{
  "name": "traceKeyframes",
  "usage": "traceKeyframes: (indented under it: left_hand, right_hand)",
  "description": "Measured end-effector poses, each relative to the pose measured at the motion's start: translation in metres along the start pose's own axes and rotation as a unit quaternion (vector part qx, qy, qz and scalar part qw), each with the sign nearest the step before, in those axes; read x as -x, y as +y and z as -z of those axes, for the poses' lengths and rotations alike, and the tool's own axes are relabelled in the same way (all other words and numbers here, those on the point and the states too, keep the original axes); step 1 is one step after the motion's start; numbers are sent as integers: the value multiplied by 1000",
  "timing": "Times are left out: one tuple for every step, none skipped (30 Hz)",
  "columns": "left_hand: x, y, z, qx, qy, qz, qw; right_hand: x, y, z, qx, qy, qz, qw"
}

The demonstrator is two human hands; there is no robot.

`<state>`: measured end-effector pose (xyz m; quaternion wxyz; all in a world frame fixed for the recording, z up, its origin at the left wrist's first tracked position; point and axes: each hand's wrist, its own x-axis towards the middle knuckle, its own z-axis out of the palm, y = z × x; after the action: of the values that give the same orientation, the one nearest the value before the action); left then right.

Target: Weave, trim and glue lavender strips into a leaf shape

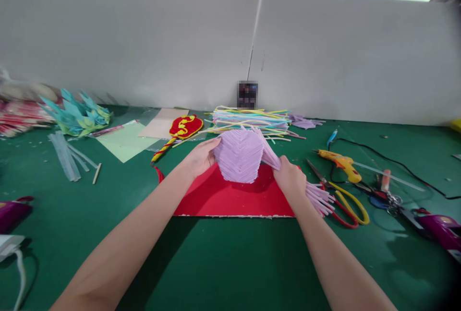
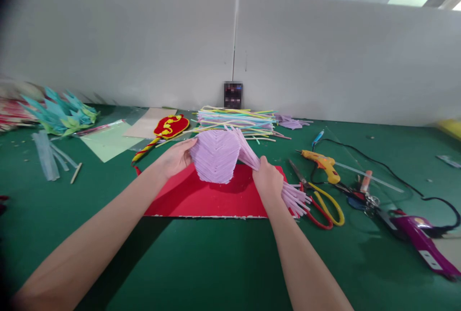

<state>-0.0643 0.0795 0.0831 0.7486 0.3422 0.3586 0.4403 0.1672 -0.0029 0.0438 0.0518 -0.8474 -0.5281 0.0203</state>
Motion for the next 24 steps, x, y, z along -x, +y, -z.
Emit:
traceKeyframes:
  left_hand:
    - [0,0,0,-1,1,0,1000]
    - [-1,-1,1,-2,1,-1,1000]
    - [-1,-1,1,-4,2,-1,1000]
    - [-1,-1,0,-5,4,-2,1000]
    - [-1,-1,0,-7,6,-2,1000]
    - [-1,-1,0,-10,8,-3,1000]
    - [0,-1,-1,-14,10,-3,1000]
    - [0,-1,-1,-20,12,-4,1000]
    - [0,0,-1,-25,13,-4,1000]
    - [1,0,-1,-31,13,-5,999]
    - [1,0,-1,-35,12,-6,999]
    - [1,0,-1,-38,11,-7,999]
    - [0,0,0,-40,9,-9,999]
    - [0,0,1,-40,6,-12,999]
    - [-1,1,3,-40,3,-14,999]
    - [-1,1,4,-39,0,-16,999]
    - [-2,1,4,-37,-1,-16,999]
    - [-2,1,5,-36,-1,-17,999]
    - [-2,2,4,-34,1,-16,999]
    - [-1,2,4,-32,4,-14,999]
    - [-1,1,2,-29,7,-12,999]
    - [0,1,1,-26,7,-10,1000]
    - [1,-1,-1,-24,5,-7,1000]
    - [1,-3,-2,-23,1,-3,1000]
  right_hand:
    - [0,0,0,-1,0,2,1000]
    - [0,1,0,-3,-1,4,1000]
    - [0,1,1,-6,-4,6,1000]
    - [0,1,1,-12,-6,9,1000]
    - [0,1,1,-21,-5,14,1000]
    - [0,1,0,-33,1,24,999]
    - [0,2,0,-46,15,39,998]
    - [0,2,-2,-56,34,61,996]
    - [0,2,-3,-61,57,87,993]
    - [1,3,-5,-61,79,116,988]
    - [1,3,-7,-61,98,147,982]
    - [1,4,-9,-63,113,181,975]
    - [1,4,-10,-73,125,213,966]
    - [1,4,-11,-94,132,243,956]
    - [1,4,-12,-124,137,267,946]
    - [1,3,-13,-161,140,284,935]
    - [2,2,-13,-204,142,291,924]
    - [2,1,-12,-252,142,287,913]
    - [3,-1,-11,-304,138,274,902]
    - [4,-3,-11,-357,131,255,889]
    - [5,-4,-10,-408,119,232,875]
    - [6,-6,-10,-456,102,209,859]
    - [6,-7,-10,-501,82,188,840]
    - [7,-9,-10,-542,59,173,820]
